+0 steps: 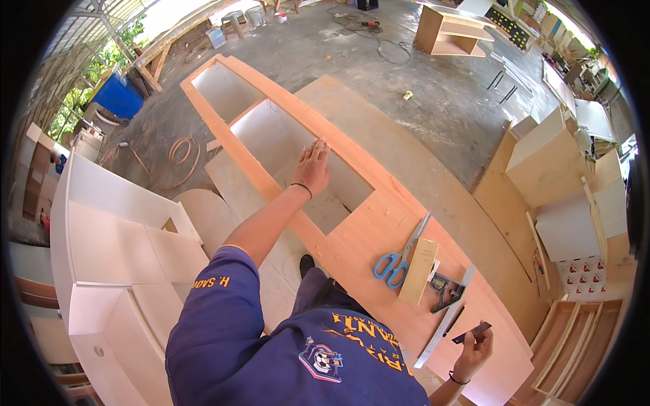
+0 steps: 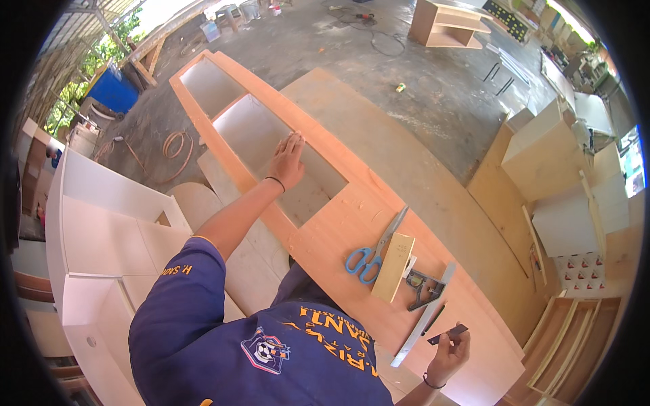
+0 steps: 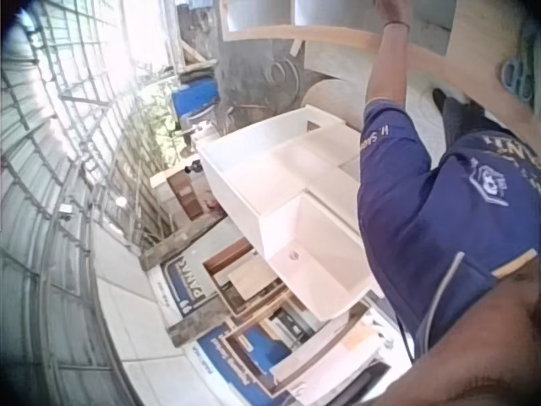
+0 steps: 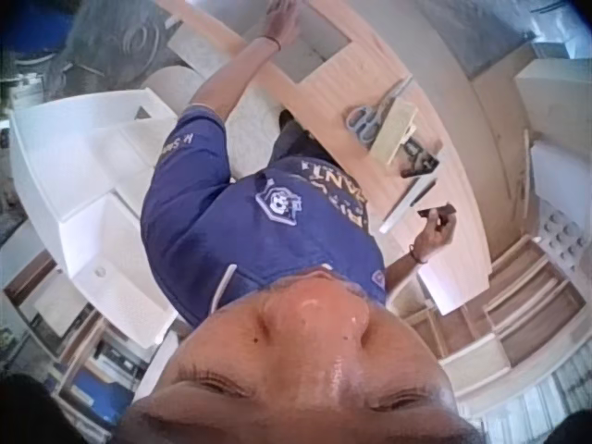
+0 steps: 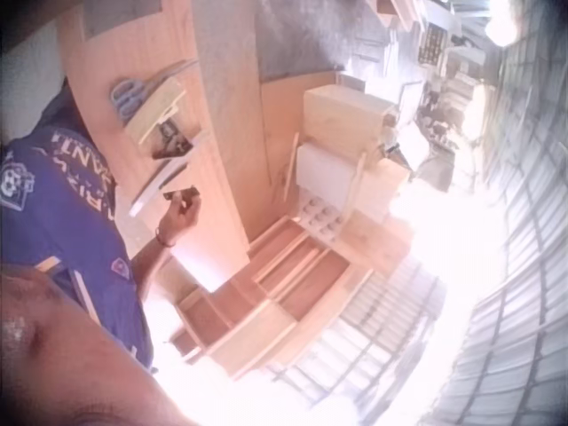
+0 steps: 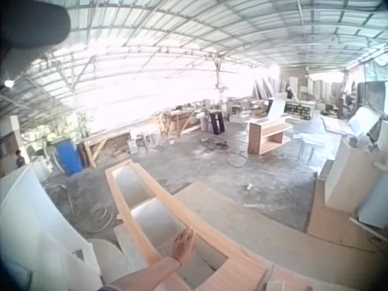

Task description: The person sands and scrapes the edges of a wooden cabinet frame using a sandpaper block and a metal scraper tool, removing sawdust and smoothing the surface.

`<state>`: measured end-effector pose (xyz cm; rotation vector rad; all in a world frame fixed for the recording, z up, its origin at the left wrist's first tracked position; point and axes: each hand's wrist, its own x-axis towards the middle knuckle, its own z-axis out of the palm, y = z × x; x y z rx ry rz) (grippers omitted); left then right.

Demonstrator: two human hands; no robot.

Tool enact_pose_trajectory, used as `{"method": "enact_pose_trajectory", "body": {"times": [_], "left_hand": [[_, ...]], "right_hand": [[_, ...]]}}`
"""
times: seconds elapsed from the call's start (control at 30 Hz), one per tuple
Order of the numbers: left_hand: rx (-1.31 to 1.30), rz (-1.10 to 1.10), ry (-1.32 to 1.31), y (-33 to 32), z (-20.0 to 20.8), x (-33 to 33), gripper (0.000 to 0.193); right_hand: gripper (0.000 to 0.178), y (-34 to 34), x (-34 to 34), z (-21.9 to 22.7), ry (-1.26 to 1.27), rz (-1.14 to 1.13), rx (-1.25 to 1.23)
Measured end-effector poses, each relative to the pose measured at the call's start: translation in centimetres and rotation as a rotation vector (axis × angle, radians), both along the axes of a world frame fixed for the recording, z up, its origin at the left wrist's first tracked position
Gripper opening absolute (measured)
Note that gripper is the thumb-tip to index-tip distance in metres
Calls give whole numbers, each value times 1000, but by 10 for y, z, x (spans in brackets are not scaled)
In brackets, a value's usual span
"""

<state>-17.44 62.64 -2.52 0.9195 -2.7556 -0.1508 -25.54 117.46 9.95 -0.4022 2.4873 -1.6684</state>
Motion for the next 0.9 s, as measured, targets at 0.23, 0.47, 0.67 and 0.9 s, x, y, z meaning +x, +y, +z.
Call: {"method": "enact_pose_trajectory", "body": {"times": [0.23,0.47,0.67,0.9], "left_hand": [[-15,-322,52,14,9,5,47],[247,198,164,-9,10,-21,61],[1160,666,704,-27,17,-59,84],[1141,720,532,63,28,-118,91]], "right_hand": [[13,-30,-9,3,-31,54,-91],[20,-51,-15,9,21,111,-113],[31,-50,-3,0,0,74,-107],[24,-45,-4,-5,61,82,-165]]}}
